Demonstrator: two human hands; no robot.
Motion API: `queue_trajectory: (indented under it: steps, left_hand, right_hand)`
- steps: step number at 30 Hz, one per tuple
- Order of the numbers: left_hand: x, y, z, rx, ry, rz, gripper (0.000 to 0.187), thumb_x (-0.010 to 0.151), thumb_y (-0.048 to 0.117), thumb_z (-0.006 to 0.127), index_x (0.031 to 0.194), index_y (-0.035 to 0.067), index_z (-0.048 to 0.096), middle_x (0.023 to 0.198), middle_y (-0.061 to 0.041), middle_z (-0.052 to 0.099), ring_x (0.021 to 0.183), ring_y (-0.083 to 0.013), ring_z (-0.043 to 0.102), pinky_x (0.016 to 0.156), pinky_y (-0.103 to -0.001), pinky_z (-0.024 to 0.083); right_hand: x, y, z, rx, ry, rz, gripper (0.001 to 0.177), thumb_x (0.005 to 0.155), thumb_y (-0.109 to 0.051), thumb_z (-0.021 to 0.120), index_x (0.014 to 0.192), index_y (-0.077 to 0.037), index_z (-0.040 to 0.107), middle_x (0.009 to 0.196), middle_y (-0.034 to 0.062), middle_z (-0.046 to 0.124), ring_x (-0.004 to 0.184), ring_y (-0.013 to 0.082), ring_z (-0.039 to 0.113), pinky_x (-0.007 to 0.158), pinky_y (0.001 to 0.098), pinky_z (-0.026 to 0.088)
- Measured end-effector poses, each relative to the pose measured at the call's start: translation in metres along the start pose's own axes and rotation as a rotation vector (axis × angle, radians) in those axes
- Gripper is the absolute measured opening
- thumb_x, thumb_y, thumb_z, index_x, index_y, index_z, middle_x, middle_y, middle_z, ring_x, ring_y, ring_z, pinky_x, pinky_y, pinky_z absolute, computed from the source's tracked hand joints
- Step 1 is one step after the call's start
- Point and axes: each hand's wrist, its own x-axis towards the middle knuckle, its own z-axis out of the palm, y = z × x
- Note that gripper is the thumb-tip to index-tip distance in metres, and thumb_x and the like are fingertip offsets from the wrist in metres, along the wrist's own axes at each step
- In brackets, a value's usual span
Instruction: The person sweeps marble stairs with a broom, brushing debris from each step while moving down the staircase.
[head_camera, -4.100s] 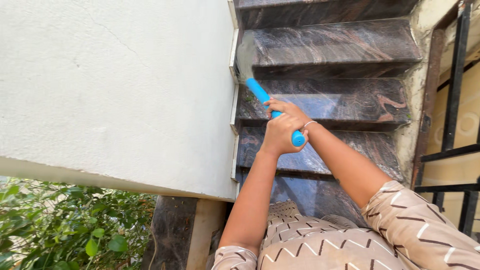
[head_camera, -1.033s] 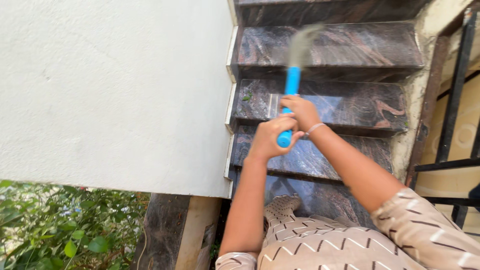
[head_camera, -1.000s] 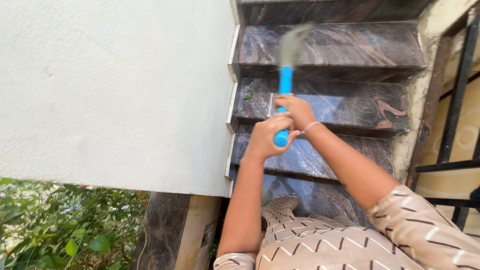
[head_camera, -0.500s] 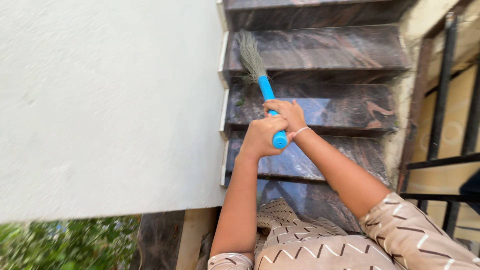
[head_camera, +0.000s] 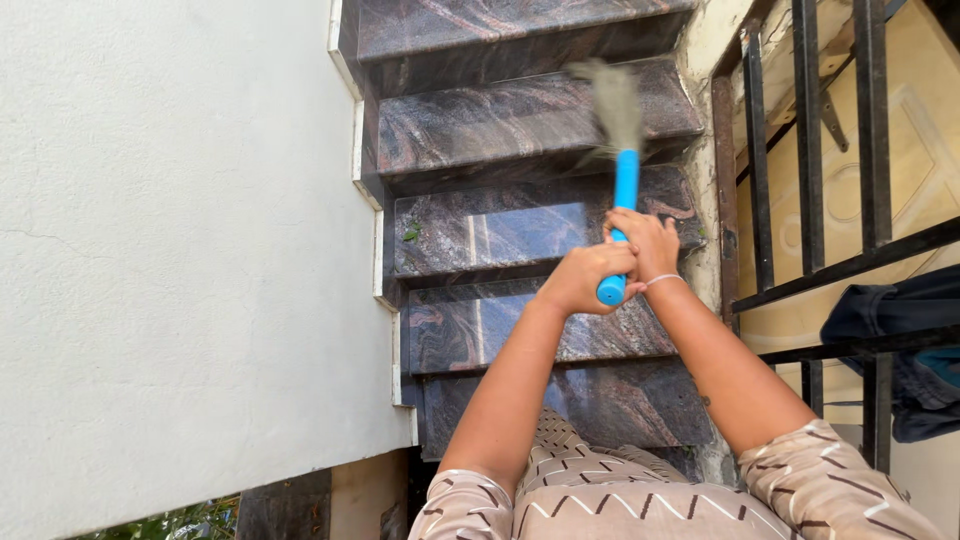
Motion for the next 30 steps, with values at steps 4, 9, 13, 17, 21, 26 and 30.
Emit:
queue_trajectory:
  steps: [4, 9, 13, 17, 21, 26, 30]
  left_hand:
    - [-0.009, 0.005, 0.019, -0.078, 0.004, -0.032, 0.022, 0.084, 0.027, 0.082, 0.088, 0.014, 0.065, 0.099, -0.005, 0.072, 0.115, -0.0253, 0.070, 0.098, -0.041, 0.057]
    - [-0.030, 0.023, 0.022, -0.082, 0.029, -0.133, 0.022, 0.083, 0.024, 0.083, 0.092, 0.013, 0.066, 0.098, -0.005, 0.073, 0.121, -0.0245, 0.069, 0.102, -0.040, 0.057]
    - [-0.050, 0.038, -0.004, -0.138, 0.166, -0.238, 0.022, 0.083, 0.017, 0.084, 0.089, 0.008, 0.065, 0.097, -0.007, 0.072, 0.121, -0.0281, 0.070, 0.105, -0.038, 0.056]
    - [-0.069, 0.056, -0.045, -0.168, 0.325, -0.323, 0.019, 0.086, 0.009, 0.082, 0.085, 0.005, 0.063, 0.092, -0.007, 0.072, 0.098, -0.0241, 0.074, 0.121, -0.040, 0.052]
    - [-0.083, 0.081, -0.069, 0.064, 0.397, -0.452, 0.021, 0.085, 0.012, 0.082, 0.086, 0.005, 0.062, 0.088, -0.008, 0.067, 0.095, -0.0270, 0.073, 0.119, -0.040, 0.052]
    - [-0.094, 0.093, -0.072, 0.409, 0.379, -0.574, 0.027, 0.082, 0.016, 0.083, 0.085, 0.007, 0.058, 0.086, -0.009, 0.065, 0.104, -0.0353, 0.070, 0.106, -0.041, 0.055]
    - [-0.096, 0.090, -0.076, 0.449, 0.394, -0.578, 0.029, 0.080, 0.017, 0.083, 0.085, 0.006, 0.057, 0.087, -0.010, 0.065, 0.105, -0.0361, 0.069, 0.100, -0.041, 0.056]
  right_hand:
    - [-0.018, 0.025, 0.010, -0.115, 0.056, 0.026, 0.016, 0.082, -0.034, 0.072, 0.092, -0.021, 0.070, 0.128, -0.0035, 0.069, 0.120, 0.0316, 0.062, 0.104, 0.0747, 0.035]
    - [-0.032, 0.037, 0.030, -0.138, 0.040, -0.068, 0.012, 0.085, -0.027, 0.070, 0.095, -0.021, 0.070, 0.128, -0.0029, 0.070, 0.125, 0.0368, 0.061, 0.100, 0.0642, 0.046]
    - [-0.025, 0.008, 0.051, -0.145, 0.047, -0.184, 0.009, 0.085, -0.022, 0.071, 0.094, -0.022, 0.071, 0.123, -0.0012, 0.071, 0.123, 0.0411, 0.061, 0.101, 0.0565, 0.051]
    - [-0.006, -0.050, 0.068, 0.087, -0.007, -0.275, 0.016, 0.082, -0.017, 0.070, 0.098, -0.018, 0.070, 0.115, 0.0014, 0.069, 0.120, 0.0485, 0.060, 0.088, 0.0513, 0.057]
    - [0.004, -0.105, 0.077, 0.294, 0.014, -0.523, 0.023, 0.072, -0.016, 0.071, 0.094, -0.017, 0.064, 0.111, 0.0015, 0.067, 0.117, 0.0430, 0.061, 0.098, 0.0501, 0.056]
    - [0.013, -0.155, 0.089, 0.360, -0.147, -0.676, 0.012, 0.081, -0.012, 0.067, 0.088, -0.020, 0.061, 0.116, -0.0045, 0.069, 0.125, 0.0372, 0.060, 0.072, 0.0454, 0.057]
    - [0.016, -0.170, 0.091, 0.345, -0.233, -0.704, 0.011, 0.079, -0.015, 0.067, 0.086, -0.021, 0.060, 0.110, -0.0076, 0.069, 0.117, 0.0289, 0.065, 0.070, 0.0432, 0.056]
